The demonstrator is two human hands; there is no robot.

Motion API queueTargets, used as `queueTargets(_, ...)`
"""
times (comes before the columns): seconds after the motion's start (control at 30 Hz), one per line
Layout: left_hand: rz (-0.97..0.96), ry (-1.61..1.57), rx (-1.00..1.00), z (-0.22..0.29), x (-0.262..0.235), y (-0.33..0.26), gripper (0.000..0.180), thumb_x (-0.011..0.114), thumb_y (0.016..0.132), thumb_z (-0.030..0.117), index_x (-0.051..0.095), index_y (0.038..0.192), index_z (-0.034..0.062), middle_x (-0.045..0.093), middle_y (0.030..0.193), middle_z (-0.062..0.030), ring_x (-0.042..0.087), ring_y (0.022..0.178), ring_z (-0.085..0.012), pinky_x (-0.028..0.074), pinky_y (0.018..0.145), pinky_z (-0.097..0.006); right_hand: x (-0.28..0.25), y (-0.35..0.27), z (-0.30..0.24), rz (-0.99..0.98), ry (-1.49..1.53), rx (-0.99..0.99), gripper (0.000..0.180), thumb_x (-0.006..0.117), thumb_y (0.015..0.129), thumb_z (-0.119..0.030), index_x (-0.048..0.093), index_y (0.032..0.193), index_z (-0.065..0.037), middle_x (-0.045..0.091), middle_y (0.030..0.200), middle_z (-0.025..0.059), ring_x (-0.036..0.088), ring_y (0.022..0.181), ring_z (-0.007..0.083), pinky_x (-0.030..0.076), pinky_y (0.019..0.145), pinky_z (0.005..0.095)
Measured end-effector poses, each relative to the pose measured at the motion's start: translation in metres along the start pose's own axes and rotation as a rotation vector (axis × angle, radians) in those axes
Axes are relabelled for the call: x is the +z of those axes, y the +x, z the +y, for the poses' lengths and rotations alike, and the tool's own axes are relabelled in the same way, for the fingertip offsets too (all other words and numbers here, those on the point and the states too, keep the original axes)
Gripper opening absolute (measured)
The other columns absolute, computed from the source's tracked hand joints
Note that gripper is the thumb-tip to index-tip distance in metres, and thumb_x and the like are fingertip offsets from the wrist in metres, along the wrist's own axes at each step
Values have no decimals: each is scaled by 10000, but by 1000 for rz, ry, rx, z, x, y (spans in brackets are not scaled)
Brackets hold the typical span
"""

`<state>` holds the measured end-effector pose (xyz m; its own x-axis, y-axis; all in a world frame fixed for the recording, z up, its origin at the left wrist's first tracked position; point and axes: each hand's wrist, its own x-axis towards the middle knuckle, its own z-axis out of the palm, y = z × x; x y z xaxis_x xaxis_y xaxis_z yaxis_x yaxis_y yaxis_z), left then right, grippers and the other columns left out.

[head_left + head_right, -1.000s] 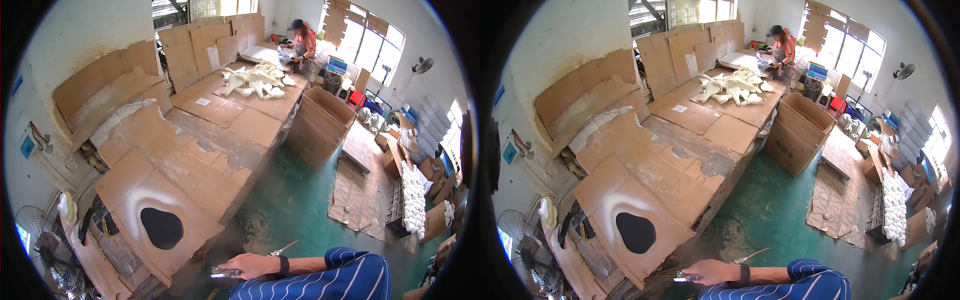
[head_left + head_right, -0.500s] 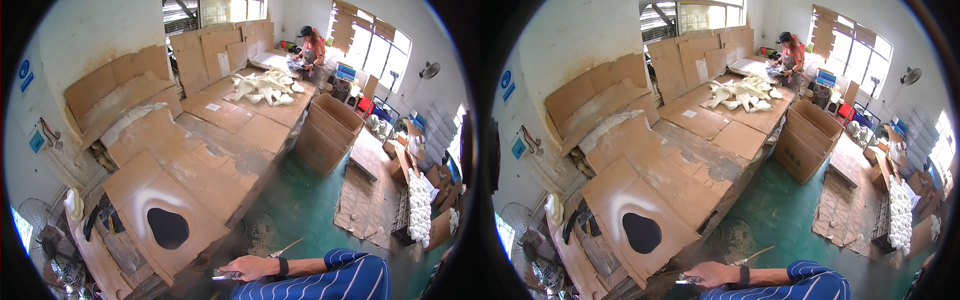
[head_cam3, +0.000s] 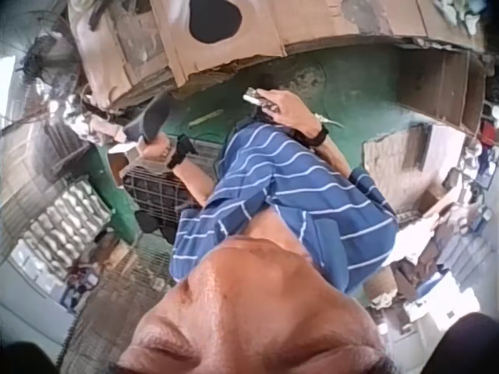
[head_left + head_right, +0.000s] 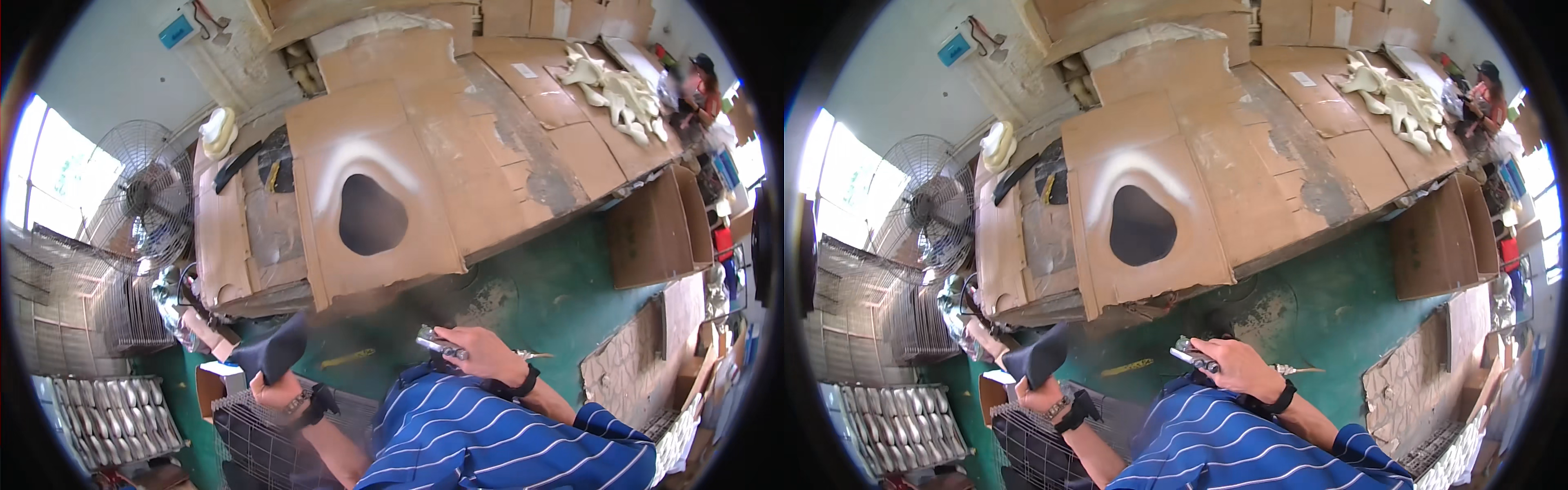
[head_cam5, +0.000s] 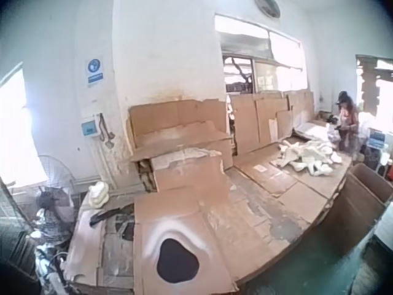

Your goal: The person repeatedly picks up black shoe parts from a wire rack, places them on a cardboard-covered workbench, and sprays them with a spray gun. The person handles the parts one at a time, spraying them and then returning them to the rack.

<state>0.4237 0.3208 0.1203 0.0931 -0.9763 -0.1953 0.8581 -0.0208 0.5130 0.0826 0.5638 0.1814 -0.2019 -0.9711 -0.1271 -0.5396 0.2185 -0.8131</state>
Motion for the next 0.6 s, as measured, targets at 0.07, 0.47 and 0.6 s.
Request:
queueTargets(0.07, 6, -28, -20, -4, 0, -2, 316, 578, 720, 55, 655, 990, -89, 699, 1060, -211, 695, 971, -352, 550, 914, -480, -1, 3, 1, -22, -2, -1, 526, 720, 830, -125, 582, 1324, -9, 682, 1082, 188, 654, 944, 394, 520, 795, 443)
queueTargets(0.47, 28, 702, 320, -67, -47, 20, 190, 754, 686, 113, 659, 790, -15, 682, 836, -165, 653, 760, -294, 564, 704, -393, -39, 18, 57, -105, -4, -43, 638, 670, 756, -78, 503, 1369, -18, 653, 1085, 219, 636, 982, 405, 508, 832, 488)
queueTargets(0.6, 215, 119, -390, -65, -18, 41, 297, 851, 654, 182, 637, 777, 17, 677, 779, -146, 653, 696, -309, 527, 650, -427, -42, 13, 65, -2, 14, 7, 668, 663, 744, -57, 497, 1390, -25, 652, 1097, 221, 634, 1003, 402, 506, 853, 477)
